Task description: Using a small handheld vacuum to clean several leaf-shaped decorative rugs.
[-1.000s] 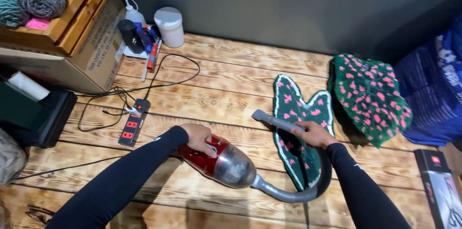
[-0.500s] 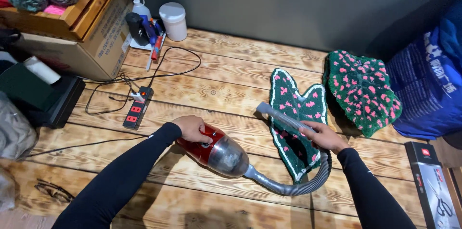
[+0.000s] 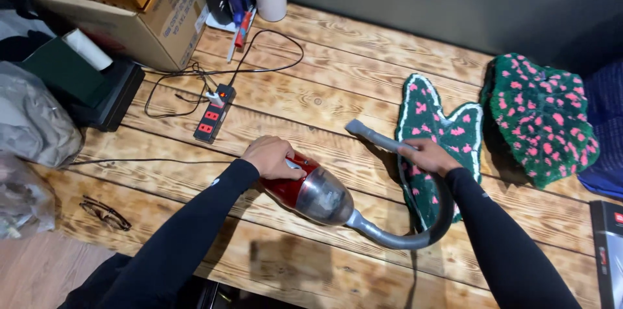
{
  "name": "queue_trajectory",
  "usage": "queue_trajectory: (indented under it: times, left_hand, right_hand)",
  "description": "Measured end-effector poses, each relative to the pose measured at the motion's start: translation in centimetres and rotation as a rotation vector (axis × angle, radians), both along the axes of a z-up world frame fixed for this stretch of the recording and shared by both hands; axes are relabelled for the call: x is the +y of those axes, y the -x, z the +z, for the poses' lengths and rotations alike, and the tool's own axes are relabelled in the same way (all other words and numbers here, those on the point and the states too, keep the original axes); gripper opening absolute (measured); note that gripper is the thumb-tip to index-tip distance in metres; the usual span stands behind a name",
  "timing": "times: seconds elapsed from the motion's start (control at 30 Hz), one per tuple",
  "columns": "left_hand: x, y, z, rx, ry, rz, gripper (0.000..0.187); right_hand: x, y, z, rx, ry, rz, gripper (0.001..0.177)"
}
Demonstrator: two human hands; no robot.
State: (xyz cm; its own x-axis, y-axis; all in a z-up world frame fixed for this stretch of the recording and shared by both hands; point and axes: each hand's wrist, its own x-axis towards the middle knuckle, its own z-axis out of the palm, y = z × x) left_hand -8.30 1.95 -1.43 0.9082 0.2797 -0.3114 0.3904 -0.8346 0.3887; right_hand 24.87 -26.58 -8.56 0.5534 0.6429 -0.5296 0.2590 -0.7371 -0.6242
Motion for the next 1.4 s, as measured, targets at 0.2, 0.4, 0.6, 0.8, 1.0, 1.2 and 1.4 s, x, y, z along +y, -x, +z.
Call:
queue_trajectory:
  times: [0.2,0.4,0.6,0.8,1.0,1.2,1.4]
  left_hand:
    - [1.3,3.2,-4.1,-0.283,0.015,0.036,0.066]
    - [1.6,4.7,-0.9,-0.218,0.093,0.282,0.055]
    - [2.5,4.3,-1.4,-0.185,0.02,0.262,0.054]
    - [3.0,3.6,-3.8,-0.213,0.028,0.167,0.057]
    - [2.4,1.9,-5.0,-0.334,0.092,0.02,0.06]
    - [2.1,1.1,-1.9,-0.071,0.052,0.115,0.06]
    - [3.5,2.3,-2.7,-0.098,0.081,0.322,0.059]
  right_hand:
    - [15.3,4.2,-0.2,-0.102,0.034,0.165,0.054]
    - [26.4,10.8,-1.1,-0.312,-0.018,0.408,0.061]
    - [23.4,3.5,-1.8,-0.348,0.051,0.593,0.061]
    - [10.0,-6.6,4.4,-0.044,0.236,0.205,0.046]
    - [-1.9,-6.9,7.2,-0.013,0.011,-0.297,0.039]
    - [-12.5,-7.6,6.1,0.098,-0.444,-0.496,0.025]
    - [-20.9,-8.6,5.8,0.311,-0.917,-0.834,0.016]
